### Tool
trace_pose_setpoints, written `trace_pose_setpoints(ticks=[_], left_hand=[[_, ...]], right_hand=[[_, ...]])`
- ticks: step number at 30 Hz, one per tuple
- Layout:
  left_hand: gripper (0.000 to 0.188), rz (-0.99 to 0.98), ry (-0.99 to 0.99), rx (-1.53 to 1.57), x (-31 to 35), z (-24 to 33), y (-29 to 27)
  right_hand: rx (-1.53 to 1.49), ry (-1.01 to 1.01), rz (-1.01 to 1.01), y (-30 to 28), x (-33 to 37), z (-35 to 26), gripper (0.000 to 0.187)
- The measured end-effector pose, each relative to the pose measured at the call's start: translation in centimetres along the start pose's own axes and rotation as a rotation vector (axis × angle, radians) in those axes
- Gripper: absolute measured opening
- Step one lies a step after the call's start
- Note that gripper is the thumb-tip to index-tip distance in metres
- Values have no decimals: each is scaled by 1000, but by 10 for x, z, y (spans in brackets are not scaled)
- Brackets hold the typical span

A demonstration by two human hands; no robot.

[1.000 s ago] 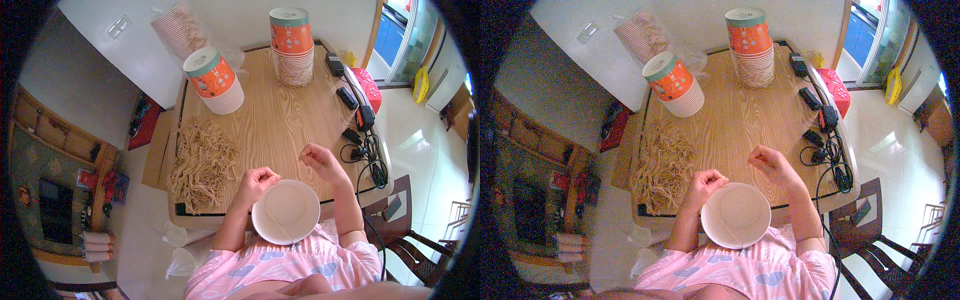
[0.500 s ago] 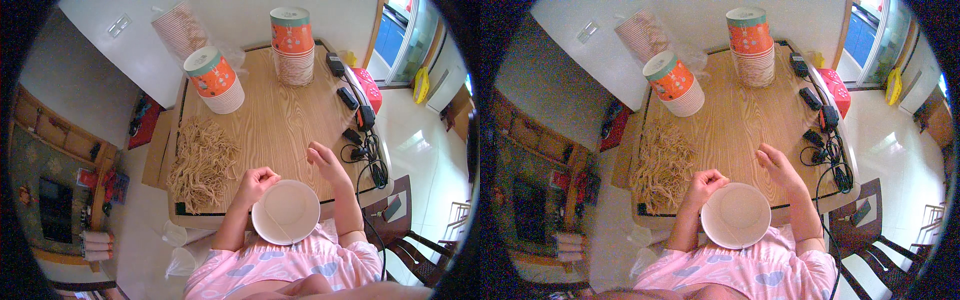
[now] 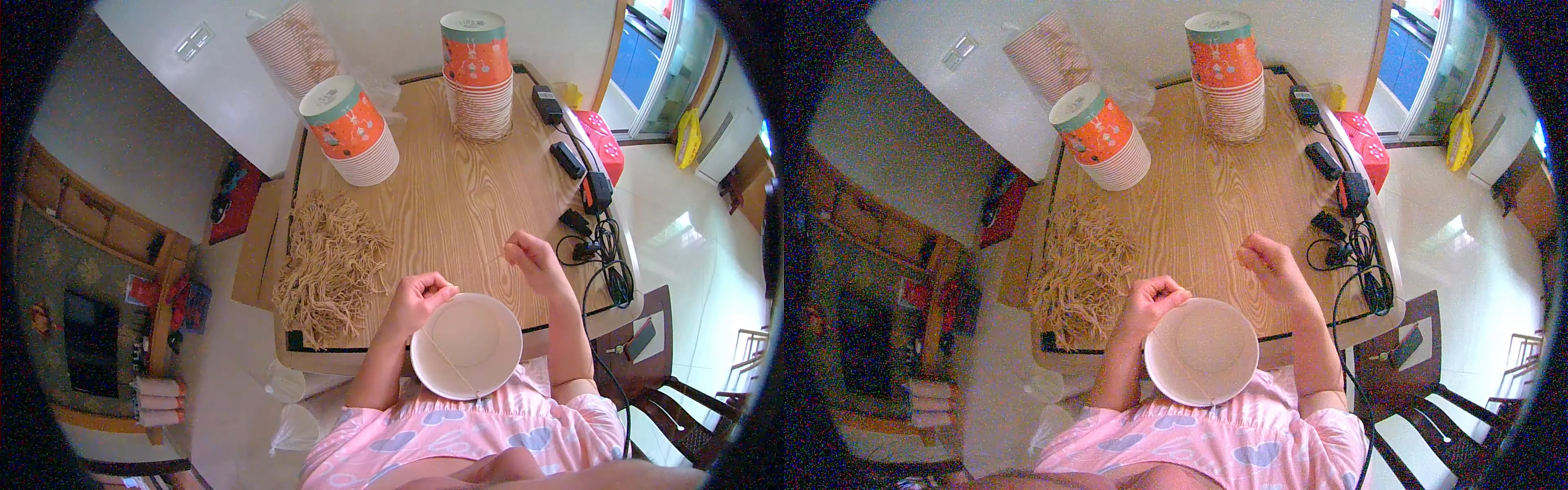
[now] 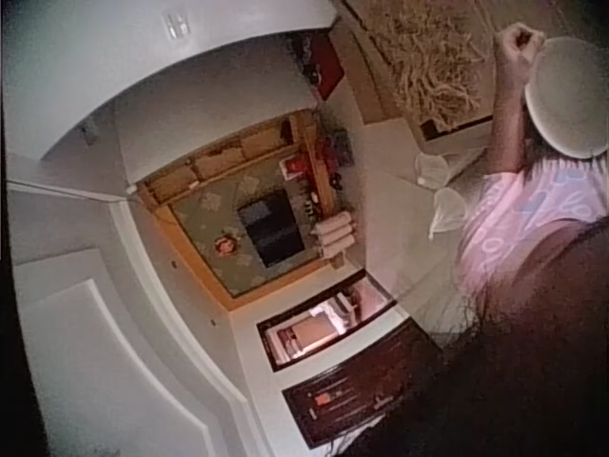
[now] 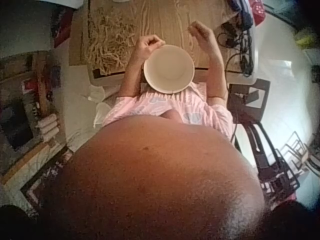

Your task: Threading a white string through pre-cut holes in decorative paper cups as part of a manufacturing or packaging workflow.

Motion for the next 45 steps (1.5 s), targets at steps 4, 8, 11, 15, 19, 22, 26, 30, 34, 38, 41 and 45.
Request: trace_pose_setpoints(ticks=[4, 8, 11, 15, 19, 22, 26, 30, 34, 38, 41, 45], left_hand=[[10, 27, 4, -13, 3, 7, 0], [12, 64, 47, 89, 3, 11, -9], [12, -56, 176, -49, 1, 11, -11], [16, 28, 282, -249, -4, 20, -19], [15, -124, -50, 54, -2, 6, -2], [12, -374, -99, 228, 2, -9, 17], [14, -384, -13, 363, -7, -23, 6], [21, -342, -25, 373, -11, -30, -4], [17, -345, -79, 319, -6, -21, 4], [11, -142, -63, -113, 10, 1, -1], [11, -2, 175, -543, 17, 31, -2], [10, 4, 98, -213, 10, 16, -6]], right_hand=[[162, 67, -17, 3, -2, -4, 19], [30, 38, -3, 13, -10, 5, 18], [-15, 5, 1, 21, -22, 8, 18], [-24, 68, -204, 51, -36, 22, 13], [79, 203, -422, 86, -34, 37, 15], [122, 125, -430, 98, -31, 70, 17], [114, 134, -432, 102, -27, 66, 19], [94, 155, -389, 100, -22, 43, 17], [20, 142, -400, 97, -21, 36, 18], [-28, 138, -380, 94, -21, 39, 19], [-79, 157, -373, 92, -21, 30, 19], [-6, 194, -396, 96, -11, 13, 17]])
Point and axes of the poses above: each hand's wrist, its own x-axis away from the middle knuckle, its own y-axis out of the palm, z = x × y, the point moved 9 cm from there along -x, towards the middle knuckle, and after that the axes turned 4 degrees about -y, right-handed, at the moved point
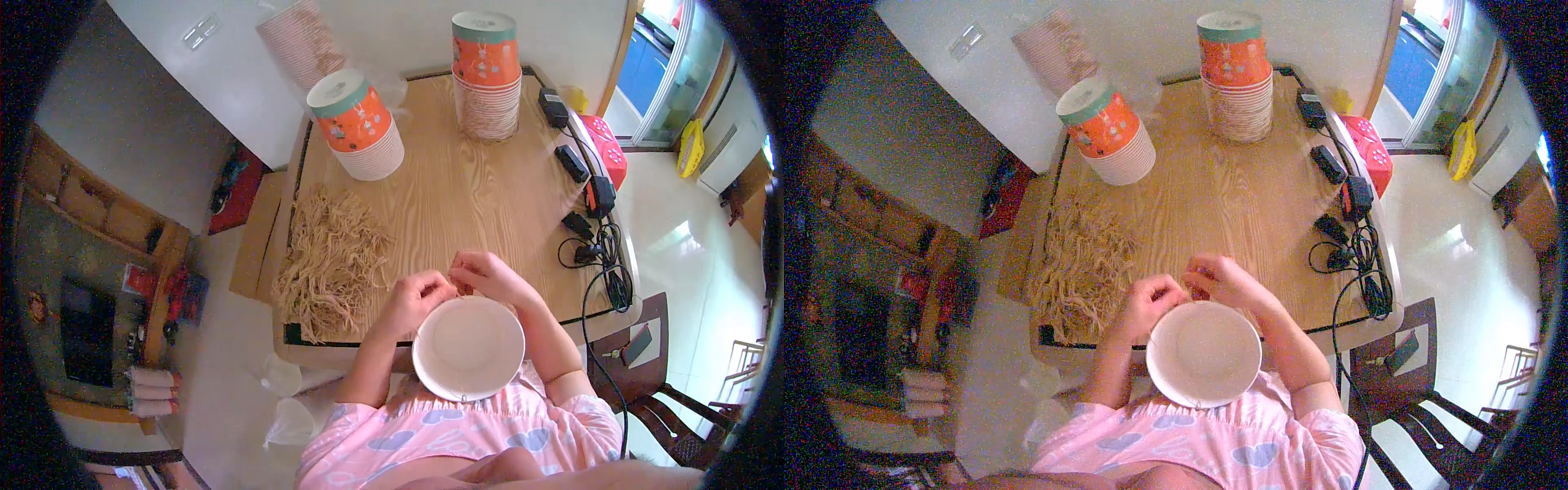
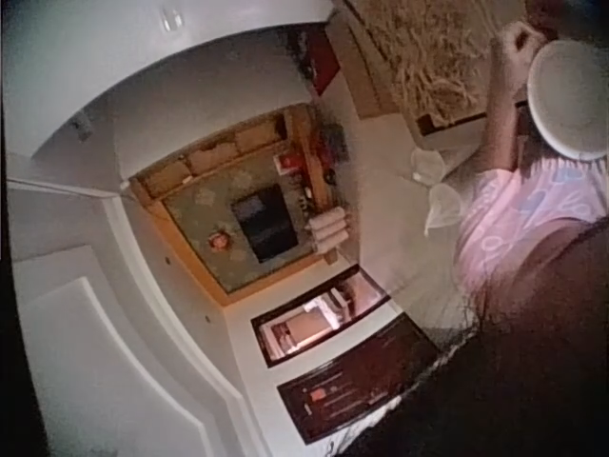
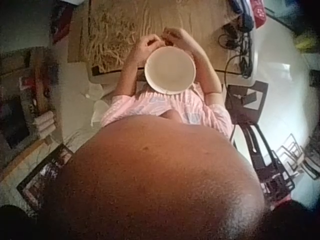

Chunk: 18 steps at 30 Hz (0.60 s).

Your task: Threading a white string through pre-cut holes in decorative paper cups as part of a manufacturing or packaging workflow.

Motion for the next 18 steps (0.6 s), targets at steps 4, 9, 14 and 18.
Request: trace_pose_setpoints(ticks=[4, 9, 14, 18], left_hand=[[8, -4, -6, 204, -16, -20, 4], [14, 115, 89, 179, -13, -13, 3], [23, 3, 129, 93, -9, -15, 5], [35, 34, 235, -4, -6, -15, -1]], right_hand=[[-22, -38, 54, 3, 4, 2, 16], [-151, 5, 169, -6, 7, 15, 19], [-196, 38, 257, -12, 6, 22, 20], [-191, 100, 240, -8, 5, 28, 19]])
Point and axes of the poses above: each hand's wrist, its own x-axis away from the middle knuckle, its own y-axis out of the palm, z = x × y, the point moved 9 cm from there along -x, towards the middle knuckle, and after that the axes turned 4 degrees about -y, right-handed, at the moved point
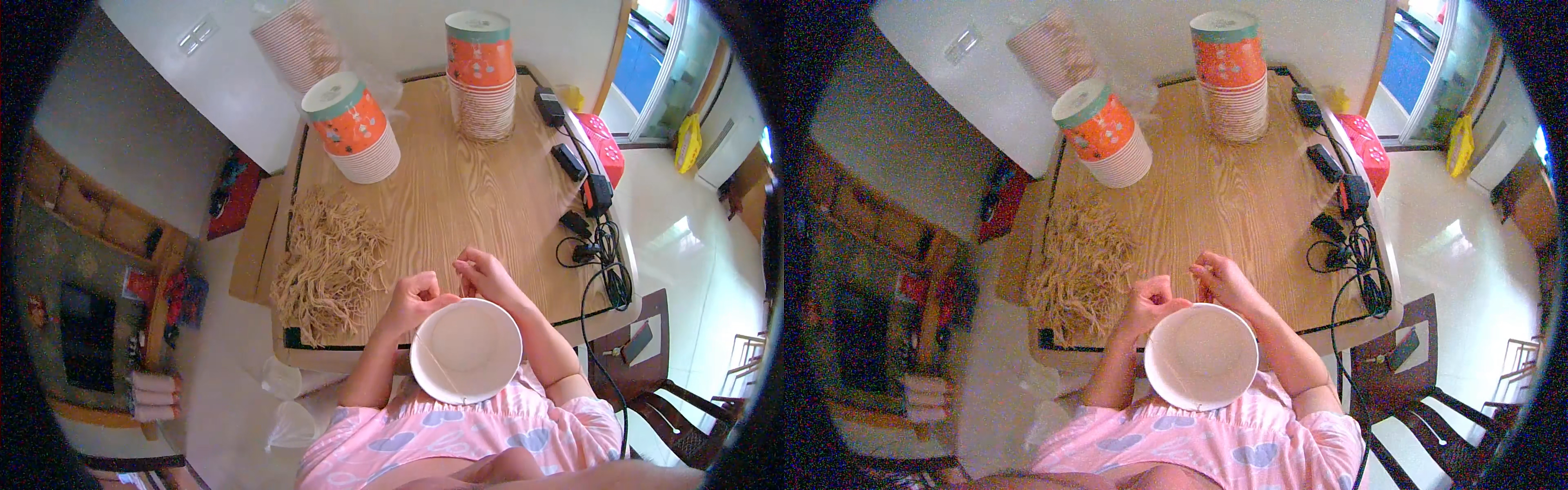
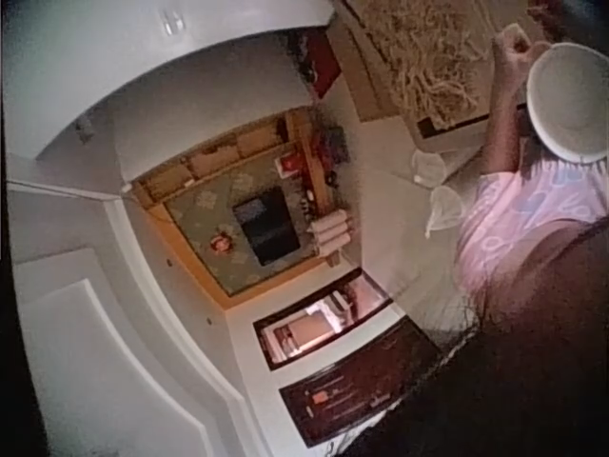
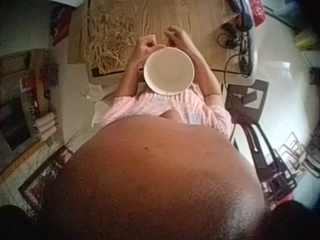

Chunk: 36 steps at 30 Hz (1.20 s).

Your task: Threading a white string through pre-cut holes in decorative paper cups as part of a manufacturing or packaging workflow.

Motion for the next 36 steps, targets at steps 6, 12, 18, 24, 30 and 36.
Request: trace_pose_setpoints(ticks=[6, 12, 18, 24, 30, 36], left_hand=[[43, 8, -146, 212, -1, -10, 1], [39, -58, -55, 315, 2, -14, 3], [15, -36, 188, -114, 3, 21, -5], [23, -175, 21, -302, -9, 24, 9], [21, -213, 118, -459, -16, 41, 11], [16, -222, 211, -432, -14, 51, 21]], right_hand=[[16, 16, 21, 0, -1, 16, 20], [-23, 19, 16, -1, 4, 7, 21], [-43, 35, 17, -3, 4, 9, 21], [-93, 25, -49, 6, 1, 5, 19], [-26, -121, -82, -4, 1, -12, 19], [63, -112, -158, 3, 2, -15, 18]])
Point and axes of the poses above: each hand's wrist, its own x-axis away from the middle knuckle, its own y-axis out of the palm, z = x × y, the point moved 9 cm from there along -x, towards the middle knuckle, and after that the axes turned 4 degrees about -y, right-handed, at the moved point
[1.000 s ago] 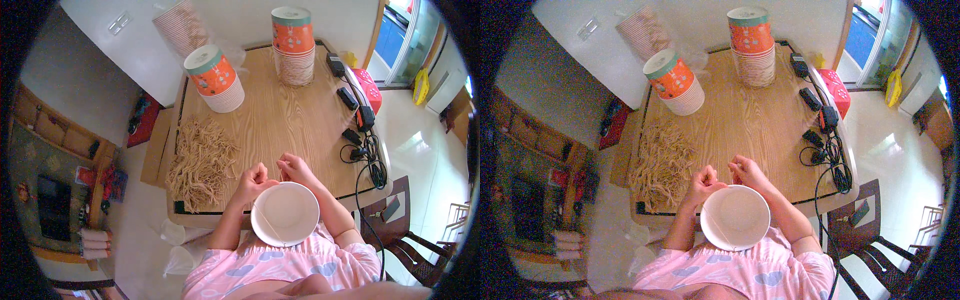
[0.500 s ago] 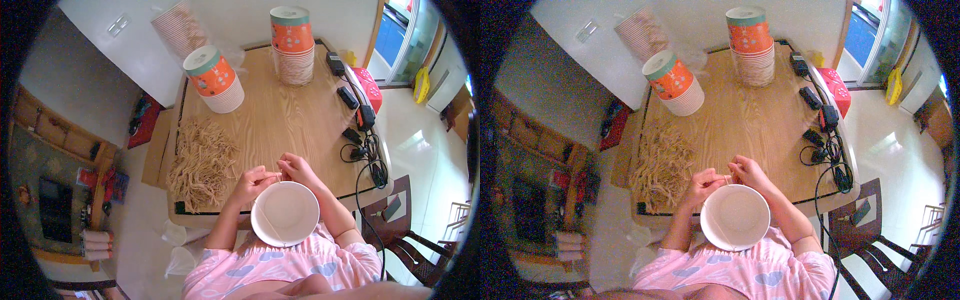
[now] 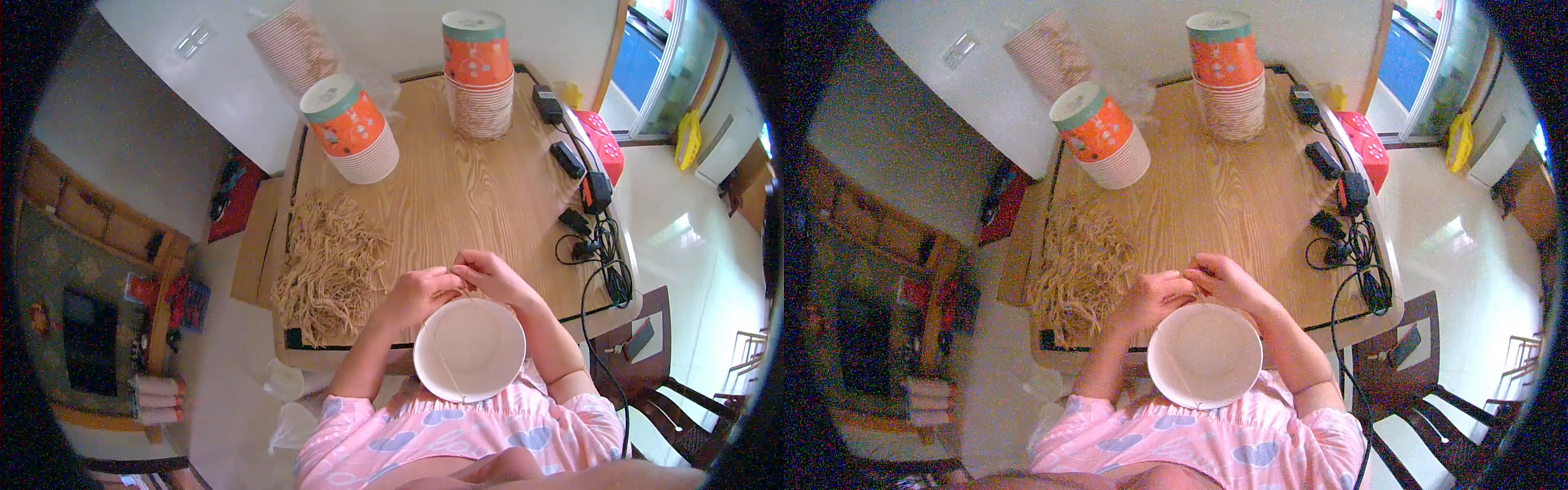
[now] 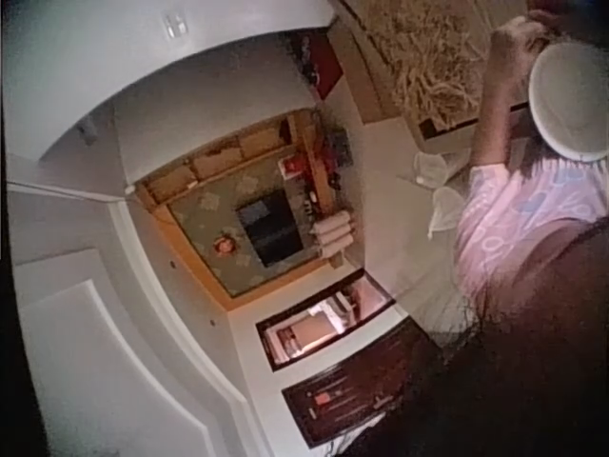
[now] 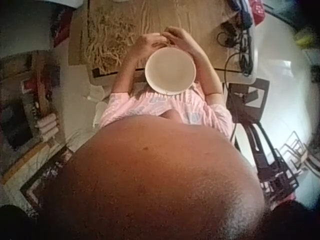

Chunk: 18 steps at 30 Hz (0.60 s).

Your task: Threading a white string through pre-cut holes in decorative paper cups as part of a manufacturing or packaging workflow.

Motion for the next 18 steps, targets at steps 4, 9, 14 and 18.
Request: trace_pose_setpoints(ticks=[4, 9, 14, 18], left_hand=[[10, 17, -20, -24, 0, -4, 0], [5, -118, -330, 804, 12, -39, 24], [7, -124, -470, 972, 14, -42, 32], [9, -147, -578, 1163, 16, -36, 32]], right_hand=[[58, -41, 32, -3, 6, -21, 16], [119, -102, -81, -4, 16, -29, 9], [176, -56, 17, -10, 24, -33, 9], [325, -50, 54, -14, 28, -48, 10]])
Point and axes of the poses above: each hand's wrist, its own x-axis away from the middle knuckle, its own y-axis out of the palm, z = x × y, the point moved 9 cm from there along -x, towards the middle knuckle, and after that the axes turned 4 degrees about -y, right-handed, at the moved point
